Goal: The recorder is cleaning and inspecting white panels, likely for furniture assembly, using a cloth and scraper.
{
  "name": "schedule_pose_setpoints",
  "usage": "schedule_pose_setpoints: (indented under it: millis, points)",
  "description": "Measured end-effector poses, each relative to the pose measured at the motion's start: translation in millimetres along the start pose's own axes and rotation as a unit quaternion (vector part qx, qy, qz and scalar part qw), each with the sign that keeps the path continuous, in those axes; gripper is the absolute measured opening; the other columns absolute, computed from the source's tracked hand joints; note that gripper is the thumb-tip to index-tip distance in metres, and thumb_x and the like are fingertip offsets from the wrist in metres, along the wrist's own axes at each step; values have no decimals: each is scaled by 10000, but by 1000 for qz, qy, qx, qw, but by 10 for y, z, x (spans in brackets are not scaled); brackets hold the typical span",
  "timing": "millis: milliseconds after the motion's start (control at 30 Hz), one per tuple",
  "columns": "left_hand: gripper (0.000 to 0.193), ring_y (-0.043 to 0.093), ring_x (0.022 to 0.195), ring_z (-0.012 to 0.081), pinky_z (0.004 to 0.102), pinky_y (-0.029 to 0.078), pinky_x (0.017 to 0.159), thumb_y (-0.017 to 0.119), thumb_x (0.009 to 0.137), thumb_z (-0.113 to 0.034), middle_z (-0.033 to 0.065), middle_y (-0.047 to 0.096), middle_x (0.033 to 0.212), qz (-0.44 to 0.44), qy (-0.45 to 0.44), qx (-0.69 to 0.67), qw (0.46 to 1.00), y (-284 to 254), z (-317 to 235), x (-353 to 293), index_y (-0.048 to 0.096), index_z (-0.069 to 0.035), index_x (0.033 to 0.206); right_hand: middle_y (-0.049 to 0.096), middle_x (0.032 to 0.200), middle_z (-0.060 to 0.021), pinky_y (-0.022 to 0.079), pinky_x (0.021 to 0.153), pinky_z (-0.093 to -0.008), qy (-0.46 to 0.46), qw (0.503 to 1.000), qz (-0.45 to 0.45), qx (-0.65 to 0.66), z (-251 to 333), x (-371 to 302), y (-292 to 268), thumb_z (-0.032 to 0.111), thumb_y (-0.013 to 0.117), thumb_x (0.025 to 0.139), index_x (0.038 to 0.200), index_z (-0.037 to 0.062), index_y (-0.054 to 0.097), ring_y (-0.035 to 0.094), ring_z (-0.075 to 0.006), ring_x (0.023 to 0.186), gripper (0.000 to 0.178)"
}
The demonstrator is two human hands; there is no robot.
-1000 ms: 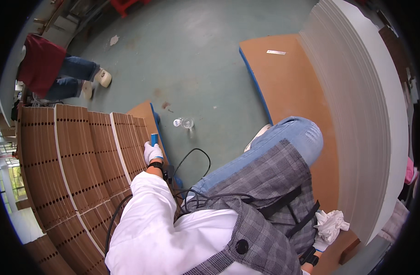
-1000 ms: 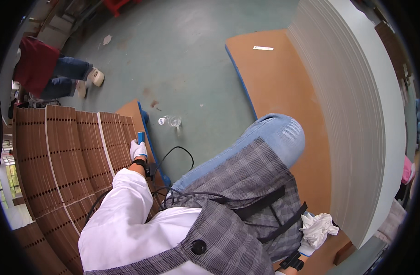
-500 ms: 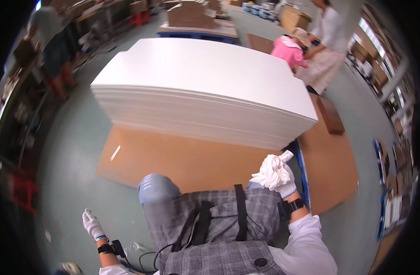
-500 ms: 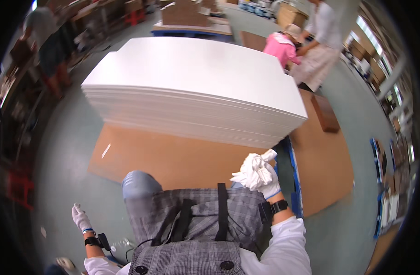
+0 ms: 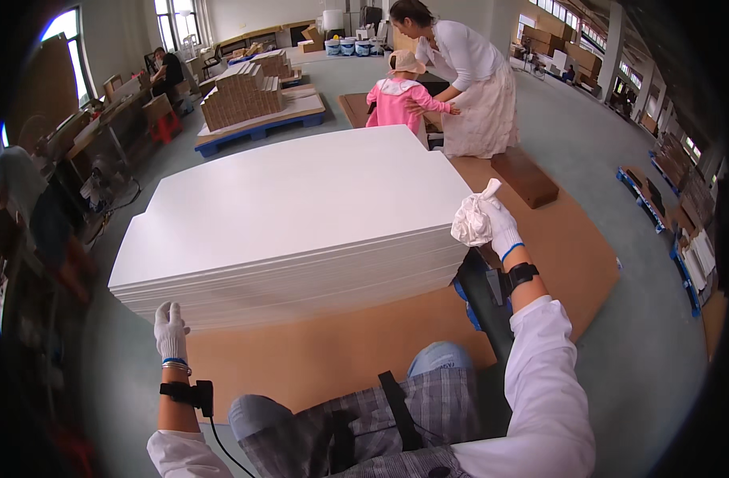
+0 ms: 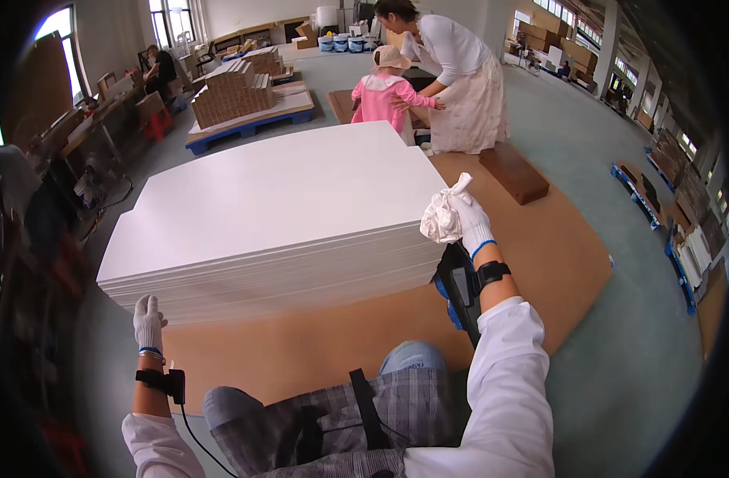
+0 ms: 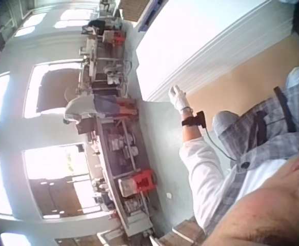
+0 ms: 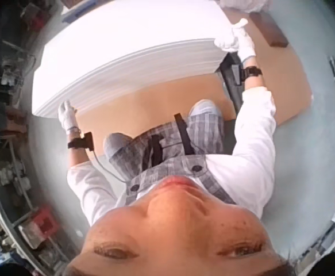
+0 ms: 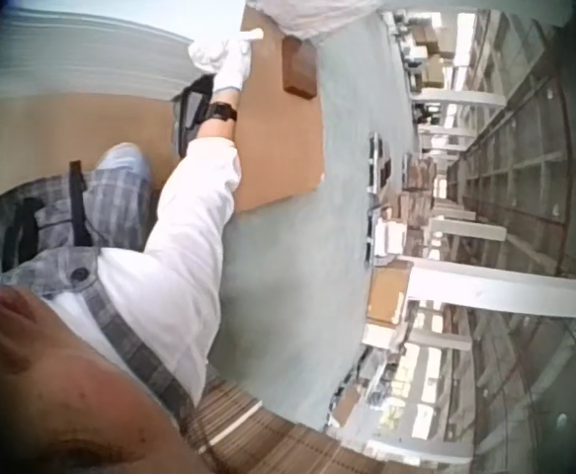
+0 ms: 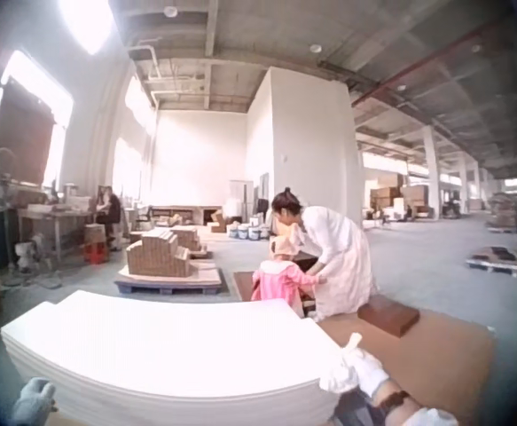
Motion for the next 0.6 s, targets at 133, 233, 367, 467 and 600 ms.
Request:
schedule_pose_setpoints:
  millis: [133,233,367,467,600]
  points:
    - [526,557,727,132,301,543,588,587,906,-345,101,589,1031,29,-62,-12,998,467,-99,257,454,-31,1306,644,1017,-98,495,763,-293,55,995,-32,-78,-45,201,-78,253,640,829,1118,0,603,624,-172,895,385]
    - [659,599,877,223,329,555,595,616,872,-405,171,552,1165,13,-89,0,996,646,23,493,390,-8,1348,655,983,-110,491,764,-300,83,993,-3,-85,-110,316,-139,276,643,813,1093,-27,619,623,-179,906,413]
    - [737,599,949,280,347,553,570,653,831,-444,202,543,1188,-33,-129,30,991,748,-84,559,376,2,1348,659,996,-114,492,772,-315,86,958,5,-273,33,280,-70,284,623,820,1103,4,621,630,-191,898,398]
    - [735,611,889,284,358,547,549,669,818,-438,208,562,1141,-50,-140,28,989,798,-81,635,388,26,1315,653,1043,-144,487,806,-343,86,902,12,-422,245,166,-3,359,601,795,1116,33,621,627,-258,944,458]
    - [500,573,748,244,371,496,589,645,851,-378,131,568,869,-48,-152,-64,985,930,-5,747,496,7,1134,634,1114,-207,476,865,-378,93,818,28,-568,379,-29,-25,492,591,726,1121,41,633,599,-362,1039,601]
Point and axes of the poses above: each hand's wrist, its own x-axis towards the middle knuckle, its own y-axis out of the palm, z = x × y, the point moved 7 cm from there along x, towards the middle knuckle
